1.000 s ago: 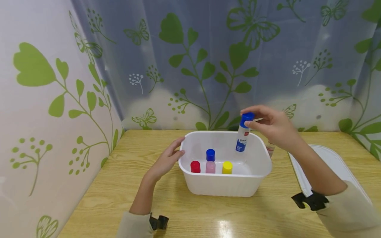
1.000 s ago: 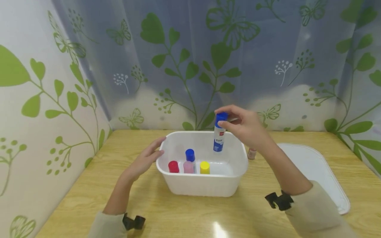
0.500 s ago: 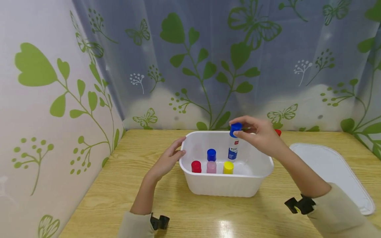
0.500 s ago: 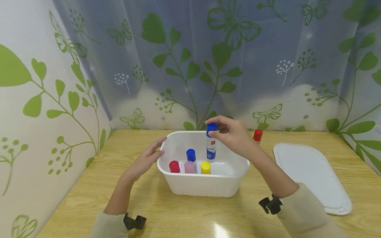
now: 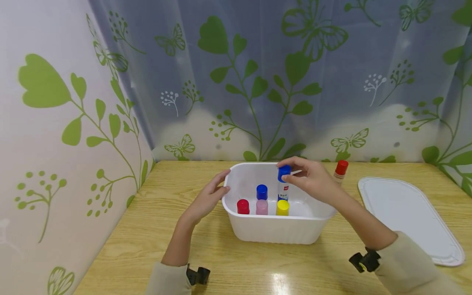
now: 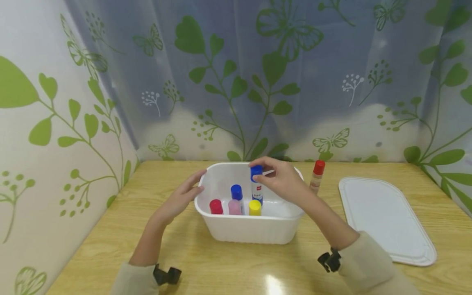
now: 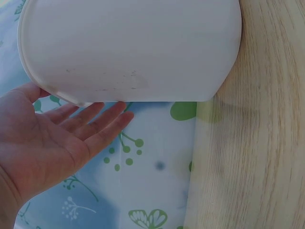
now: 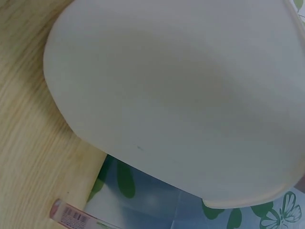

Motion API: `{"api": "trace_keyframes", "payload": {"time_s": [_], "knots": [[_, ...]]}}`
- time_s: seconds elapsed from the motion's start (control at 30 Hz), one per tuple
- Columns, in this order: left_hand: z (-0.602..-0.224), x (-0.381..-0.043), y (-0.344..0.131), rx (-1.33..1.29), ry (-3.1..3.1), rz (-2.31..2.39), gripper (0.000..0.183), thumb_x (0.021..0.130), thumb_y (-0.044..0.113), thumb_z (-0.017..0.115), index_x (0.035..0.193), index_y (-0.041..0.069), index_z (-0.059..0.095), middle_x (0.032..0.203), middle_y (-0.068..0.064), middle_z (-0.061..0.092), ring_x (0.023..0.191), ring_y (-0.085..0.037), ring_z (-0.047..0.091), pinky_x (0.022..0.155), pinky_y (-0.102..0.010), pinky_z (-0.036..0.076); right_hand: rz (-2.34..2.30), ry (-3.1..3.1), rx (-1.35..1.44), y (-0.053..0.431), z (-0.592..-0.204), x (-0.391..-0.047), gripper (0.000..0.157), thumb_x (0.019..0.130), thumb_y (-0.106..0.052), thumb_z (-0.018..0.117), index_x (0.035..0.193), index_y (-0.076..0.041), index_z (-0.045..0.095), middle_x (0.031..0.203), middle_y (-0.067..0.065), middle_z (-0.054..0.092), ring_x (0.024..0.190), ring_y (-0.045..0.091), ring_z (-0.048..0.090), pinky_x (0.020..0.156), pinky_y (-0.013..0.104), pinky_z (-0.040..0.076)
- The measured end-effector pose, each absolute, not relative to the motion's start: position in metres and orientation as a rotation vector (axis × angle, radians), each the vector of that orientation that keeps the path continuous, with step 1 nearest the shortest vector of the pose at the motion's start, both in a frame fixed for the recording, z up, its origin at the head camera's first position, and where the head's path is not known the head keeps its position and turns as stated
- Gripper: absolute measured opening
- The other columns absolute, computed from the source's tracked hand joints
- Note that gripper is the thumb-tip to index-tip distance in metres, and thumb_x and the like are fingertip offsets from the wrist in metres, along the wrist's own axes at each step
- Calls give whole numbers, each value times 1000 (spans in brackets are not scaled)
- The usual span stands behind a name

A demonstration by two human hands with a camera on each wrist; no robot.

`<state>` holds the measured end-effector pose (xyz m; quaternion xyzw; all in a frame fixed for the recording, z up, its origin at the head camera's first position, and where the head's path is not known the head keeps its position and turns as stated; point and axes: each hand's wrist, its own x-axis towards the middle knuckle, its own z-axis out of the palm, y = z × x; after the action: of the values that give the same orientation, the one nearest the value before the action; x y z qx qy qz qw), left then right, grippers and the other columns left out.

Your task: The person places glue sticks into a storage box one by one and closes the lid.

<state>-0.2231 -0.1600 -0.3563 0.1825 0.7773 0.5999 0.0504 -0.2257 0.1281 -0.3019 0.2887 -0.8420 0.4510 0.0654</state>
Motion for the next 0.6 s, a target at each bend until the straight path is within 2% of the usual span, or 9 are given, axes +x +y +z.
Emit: {"api": "trace_keyframes", "payload": {"time_s": [0.6], "knots": [[-356, -223, -159, 538, 2358, 1831, 50, 97, 13, 44, 144, 9, 28, 144, -14, 30, 123, -31, 40, 97, -44, 36, 1312, -2606, 907, 125, -327, -235, 29, 82, -4, 68, 110, -1, 62, 103, 7, 62, 92, 23, 60, 78, 32, 51]]}}
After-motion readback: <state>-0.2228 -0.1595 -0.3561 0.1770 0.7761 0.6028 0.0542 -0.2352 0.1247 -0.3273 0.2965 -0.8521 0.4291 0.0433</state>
